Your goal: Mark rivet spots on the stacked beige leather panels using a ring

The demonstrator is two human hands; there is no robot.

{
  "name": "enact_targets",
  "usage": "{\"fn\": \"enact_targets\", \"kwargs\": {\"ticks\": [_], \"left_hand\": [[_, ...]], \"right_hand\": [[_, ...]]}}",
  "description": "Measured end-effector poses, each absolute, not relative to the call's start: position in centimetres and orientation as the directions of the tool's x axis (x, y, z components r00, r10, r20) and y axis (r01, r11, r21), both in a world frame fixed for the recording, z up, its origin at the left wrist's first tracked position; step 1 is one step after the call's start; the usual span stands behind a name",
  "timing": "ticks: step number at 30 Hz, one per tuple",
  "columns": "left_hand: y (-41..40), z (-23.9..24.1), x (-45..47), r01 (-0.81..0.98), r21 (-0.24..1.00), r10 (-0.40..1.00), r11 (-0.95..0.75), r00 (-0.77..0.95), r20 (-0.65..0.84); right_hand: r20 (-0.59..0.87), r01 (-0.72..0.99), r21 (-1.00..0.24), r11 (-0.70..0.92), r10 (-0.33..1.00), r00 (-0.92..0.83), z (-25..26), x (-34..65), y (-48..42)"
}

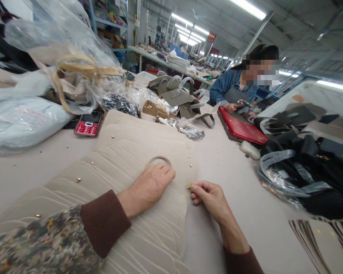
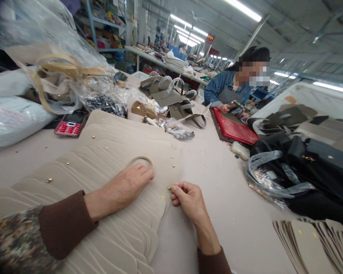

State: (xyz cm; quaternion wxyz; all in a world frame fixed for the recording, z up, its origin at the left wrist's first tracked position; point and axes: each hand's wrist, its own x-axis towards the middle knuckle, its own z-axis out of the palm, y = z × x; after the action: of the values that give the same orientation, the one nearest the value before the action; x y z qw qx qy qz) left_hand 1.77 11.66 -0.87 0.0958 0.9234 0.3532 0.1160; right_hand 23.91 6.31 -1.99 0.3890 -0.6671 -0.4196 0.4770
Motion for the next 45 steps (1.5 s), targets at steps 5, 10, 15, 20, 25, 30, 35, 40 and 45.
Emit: {"fn": "enact_targets", "kwargs": {"ticks": [5,10,15,20,25,30,35,40,45], "left_hand": [[11.6,-0.7,1.8,0.623,0.267,0.665,-0.735,0.739,0.108],[11.3,-0.8,1.8,0.579,0.257,0.621,-0.774,0.773,0.128],[11.3,-0.8,1.7,0.58,0.261,0.623,-0.772,0.773,0.122],[11.4,-0.8,1.7,0.576,0.299,0.631,-0.761,0.765,0.131],[11.5,-1.0,1.7,0.579,0.295,0.634,-0.76,0.76,0.143],[11.4,-0.9,1.7,0.572,0.266,0.621,-0.776,0.767,0.163],[11.2,-0.2,1.5,0.531,0.287,0.592,-0.797,0.781,0.199],[11.2,-0.1,1.1,0.485,0.338,0.573,-0.807,0.783,0.244],[11.3,-0.6,1.1,0.371,0.455,0.544,-0.81,0.764,0.346]], "right_hand": [[-0.299,0.295,-0.894,-0.337,0.94,0.167,-2.6,23.7,6.2],[-0.238,0.496,-0.821,-0.284,0.959,0.155,-2.7,23.3,6.0],[-0.054,0.702,-0.701,-0.122,0.992,0.118,-2.3,22.5,6.2],[-0.045,0.651,-0.74,-0.169,0.978,0.203,-2.5,22.7,6.2],[-0.216,0.403,-0.868,-0.29,0.952,0.219,-2.9,23.7,5.3],[0.077,0.733,-0.679,-0.047,0.988,0.135,-2.8,23.0,4.9],[0.171,0.821,-0.571,0.0,0.978,0.12,-3.2,22.1,5.6],[0.117,0.818,-0.569,0.085,0.993,-0.023,-2.4,22.1,5.3],[-0.013,0.782,-0.605,0.152,0.98,-0.201,-1.4,22.4,5.0]]}}
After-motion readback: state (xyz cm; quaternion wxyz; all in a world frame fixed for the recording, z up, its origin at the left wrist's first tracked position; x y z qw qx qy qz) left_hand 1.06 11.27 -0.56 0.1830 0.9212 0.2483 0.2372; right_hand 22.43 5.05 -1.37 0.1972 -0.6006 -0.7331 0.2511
